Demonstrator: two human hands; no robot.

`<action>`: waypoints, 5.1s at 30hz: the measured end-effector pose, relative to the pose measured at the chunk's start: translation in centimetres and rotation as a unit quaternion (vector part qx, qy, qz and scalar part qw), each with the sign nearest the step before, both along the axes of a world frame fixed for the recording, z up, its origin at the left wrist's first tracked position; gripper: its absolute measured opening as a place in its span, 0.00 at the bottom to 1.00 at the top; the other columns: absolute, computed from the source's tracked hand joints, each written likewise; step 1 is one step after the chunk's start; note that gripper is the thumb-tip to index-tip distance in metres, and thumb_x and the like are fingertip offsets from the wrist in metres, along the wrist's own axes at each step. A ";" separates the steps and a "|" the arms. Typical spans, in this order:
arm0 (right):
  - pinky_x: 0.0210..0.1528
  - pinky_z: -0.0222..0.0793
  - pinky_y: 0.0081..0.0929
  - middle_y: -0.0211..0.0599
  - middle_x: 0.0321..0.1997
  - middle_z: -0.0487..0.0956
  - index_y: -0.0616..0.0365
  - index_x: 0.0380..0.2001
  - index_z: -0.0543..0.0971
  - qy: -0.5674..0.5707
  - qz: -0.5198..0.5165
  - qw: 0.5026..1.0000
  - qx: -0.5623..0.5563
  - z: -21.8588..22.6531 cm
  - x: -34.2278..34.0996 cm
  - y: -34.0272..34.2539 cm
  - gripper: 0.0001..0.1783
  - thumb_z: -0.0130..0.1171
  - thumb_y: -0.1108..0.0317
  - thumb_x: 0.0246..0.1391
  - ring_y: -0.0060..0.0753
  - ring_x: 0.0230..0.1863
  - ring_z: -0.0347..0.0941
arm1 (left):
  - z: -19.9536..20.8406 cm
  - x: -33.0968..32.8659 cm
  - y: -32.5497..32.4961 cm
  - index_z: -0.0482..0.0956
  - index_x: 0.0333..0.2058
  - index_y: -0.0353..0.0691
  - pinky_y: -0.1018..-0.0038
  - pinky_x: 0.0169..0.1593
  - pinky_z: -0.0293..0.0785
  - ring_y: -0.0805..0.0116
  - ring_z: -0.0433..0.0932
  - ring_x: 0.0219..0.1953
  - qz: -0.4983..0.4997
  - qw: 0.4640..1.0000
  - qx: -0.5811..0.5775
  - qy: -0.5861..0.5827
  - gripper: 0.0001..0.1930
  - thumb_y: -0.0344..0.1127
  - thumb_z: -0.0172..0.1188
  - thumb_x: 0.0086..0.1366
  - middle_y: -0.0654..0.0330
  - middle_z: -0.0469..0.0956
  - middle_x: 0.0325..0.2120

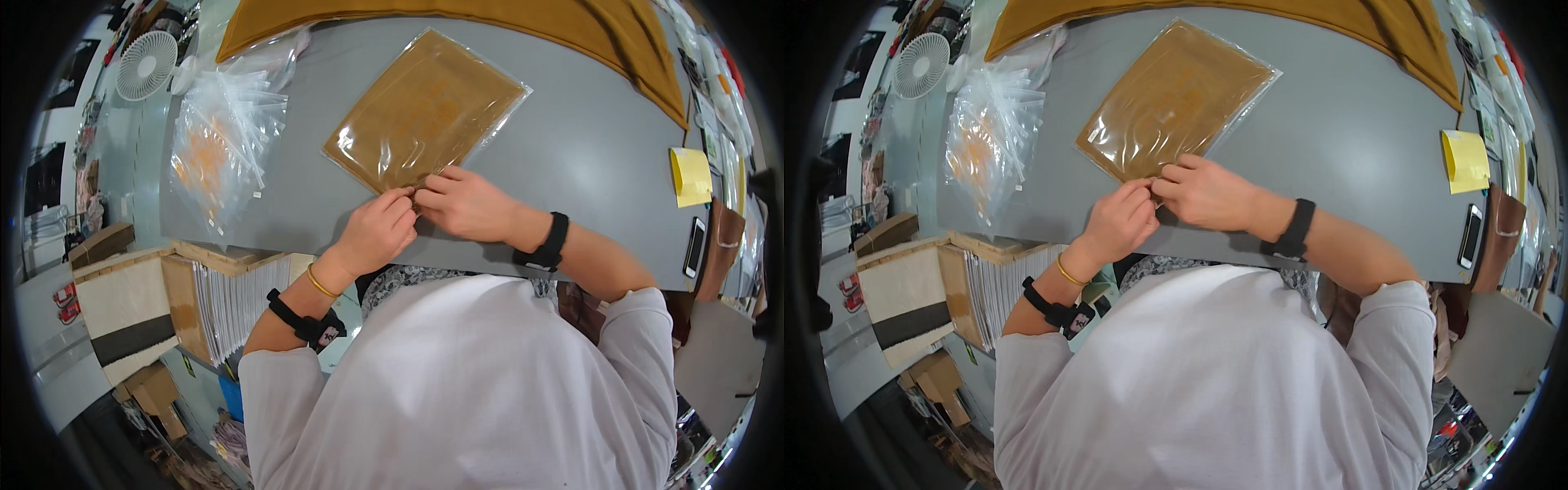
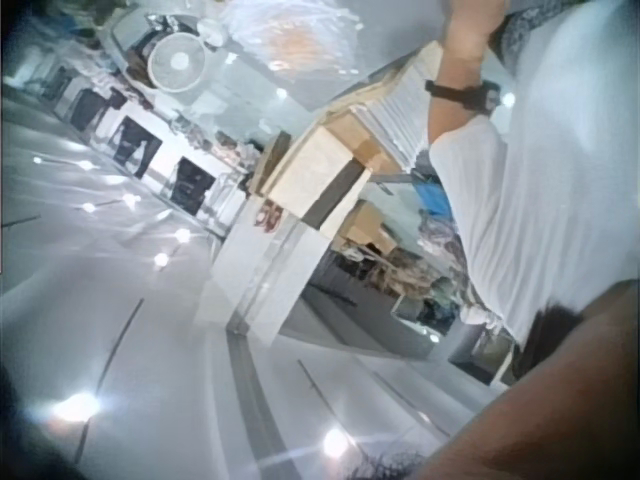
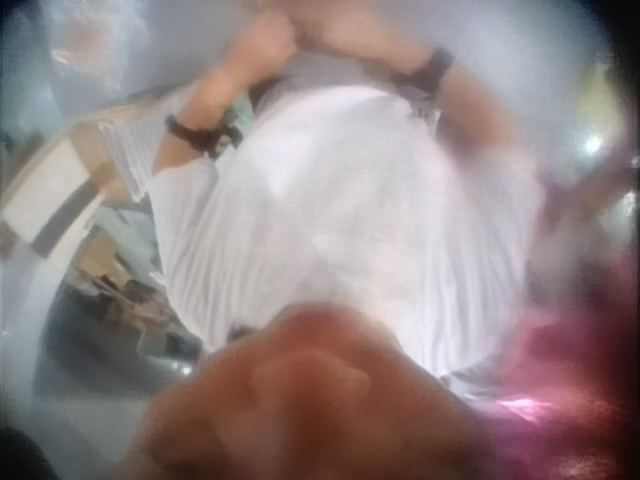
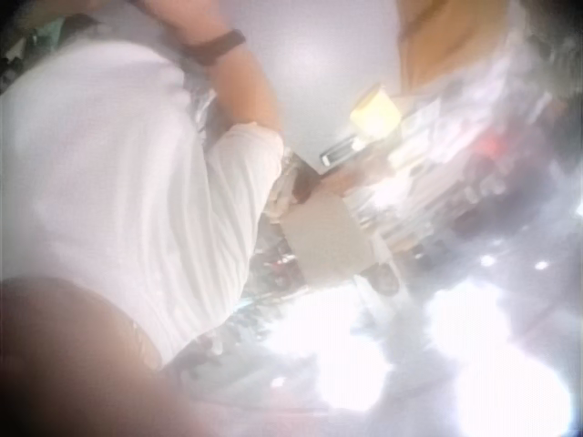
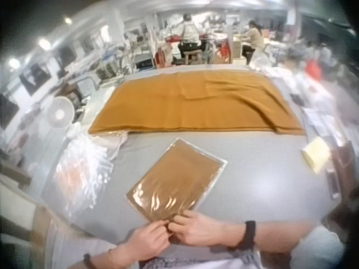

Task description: The person folds mustard-colored trousers on a table, places each folded pair into a clear plastic bag, and stacks the packaged items. The process repeats for multiple pairs.

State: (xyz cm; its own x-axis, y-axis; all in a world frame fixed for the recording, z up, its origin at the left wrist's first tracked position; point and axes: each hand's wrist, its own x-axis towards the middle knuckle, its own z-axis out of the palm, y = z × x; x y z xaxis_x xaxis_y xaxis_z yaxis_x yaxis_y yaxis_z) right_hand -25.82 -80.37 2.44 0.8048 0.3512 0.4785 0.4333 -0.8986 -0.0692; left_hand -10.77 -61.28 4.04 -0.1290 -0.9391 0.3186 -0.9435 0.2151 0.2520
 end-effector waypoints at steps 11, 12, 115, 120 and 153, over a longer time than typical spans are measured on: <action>0.53 0.77 0.39 0.36 0.47 0.80 0.61 0.50 0.82 0.105 -0.167 0.967 -0.164 2.4 -6.1 -19.5 0.16 0.62 0.71 0.58 0.41 0.52 0.78 | -0.7 1.9 1.1 0.75 0.32 0.35 0.64 0.55 0.82 0.52 0.79 0.60 -0.049 0.998 -0.006 0.032 0.09 0.33 0.65 0.60 0.56 0.75 0.36; 0.53 0.77 0.39 0.37 0.50 0.80 0.62 0.50 0.82 0.069 -0.166 0.971 -0.158 2.7 -5.8 -19.2 0.16 0.62 0.73 0.59 0.42 0.53 0.78 | -0.3 1.8 0.8 0.76 0.36 0.35 0.63 0.54 0.82 0.51 0.78 0.61 -0.026 0.997 0.002 0.074 0.12 0.36 0.67 0.60 0.55 0.75 0.38; 0.49 0.80 0.46 0.44 0.57 0.80 0.52 0.57 0.78 0.059 -0.607 0.790 0.066 5.3 -11.1 -25.3 0.27 0.69 0.62 0.53 0.51 0.61 0.76 | 16.6 13.0 -24.6 0.78 0.55 0.26 0.64 0.43 0.88 0.52 0.88 0.39 0.010 0.750 0.026 0.661 0.35 0.58 0.37 0.83 0.40 0.86 0.44; 0.38 0.78 0.49 0.43 0.42 0.86 0.49 0.46 0.81 -0.154 -0.688 0.705 0.078 4.0 -21.6 -29.5 0.15 0.60 0.74 0.55 0.52 0.41 0.84 | 14.4 13.3 -20.0 0.72 0.63 0.32 0.60 0.47 0.87 0.55 0.85 0.50 0.095 0.786 -0.054 0.608 0.31 0.56 0.39 0.83 0.50 0.83 0.53; 0.50 0.76 0.39 0.40 0.56 0.79 0.57 0.37 0.85 0.036 -0.026 0.985 0.166 15.8 11.2 -16.8 0.07 0.70 0.69 0.56 0.49 0.50 0.79 | 10.2 10.6 -21.2 0.82 0.38 0.36 0.77 0.34 0.74 0.77 0.76 0.30 0.168 0.879 -0.248 0.371 0.06 0.28 0.71 0.65 0.64 0.80 0.31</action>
